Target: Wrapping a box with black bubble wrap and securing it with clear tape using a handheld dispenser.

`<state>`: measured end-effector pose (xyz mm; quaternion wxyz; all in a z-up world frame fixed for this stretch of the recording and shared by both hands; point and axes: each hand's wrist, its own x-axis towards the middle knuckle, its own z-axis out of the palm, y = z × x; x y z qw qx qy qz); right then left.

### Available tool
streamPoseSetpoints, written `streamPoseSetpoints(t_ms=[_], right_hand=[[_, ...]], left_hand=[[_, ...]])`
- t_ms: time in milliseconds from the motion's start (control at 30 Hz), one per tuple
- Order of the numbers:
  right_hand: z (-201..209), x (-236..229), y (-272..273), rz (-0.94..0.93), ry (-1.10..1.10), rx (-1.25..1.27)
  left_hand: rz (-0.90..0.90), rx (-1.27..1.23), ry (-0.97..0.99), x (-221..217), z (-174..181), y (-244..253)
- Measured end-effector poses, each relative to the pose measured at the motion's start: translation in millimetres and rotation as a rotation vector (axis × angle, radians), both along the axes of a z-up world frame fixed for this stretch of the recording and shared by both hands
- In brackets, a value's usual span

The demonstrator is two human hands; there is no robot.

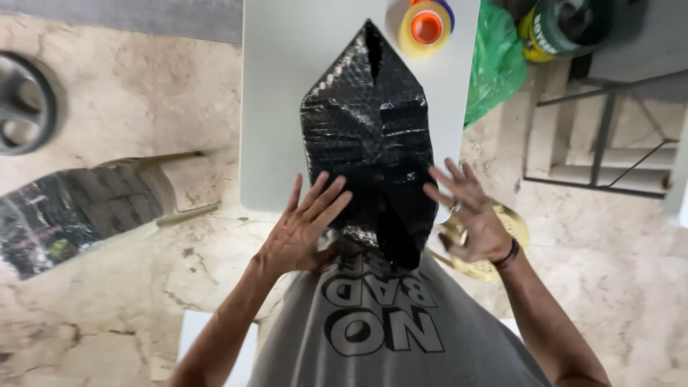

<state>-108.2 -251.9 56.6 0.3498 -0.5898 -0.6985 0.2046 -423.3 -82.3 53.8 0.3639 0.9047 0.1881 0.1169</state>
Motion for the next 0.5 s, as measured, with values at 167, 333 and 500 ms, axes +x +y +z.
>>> streamPoseSetpoints(t_ms=[167, 333, 500], right_hand=[[13, -35, 14, 0.093, -0.374, 0.012], [9, -43, 21, 0.154, -0.268, 0.033], [-9, -34, 21, 0.18, -0.132, 0.048]], left_hand=[[0.004, 0.245, -0.187, 18, -45, -9], [-0.016, 0.283, -0.352, 24, -47, -10], [0.024, 0.345, -0.549, 47, -65, -18]])
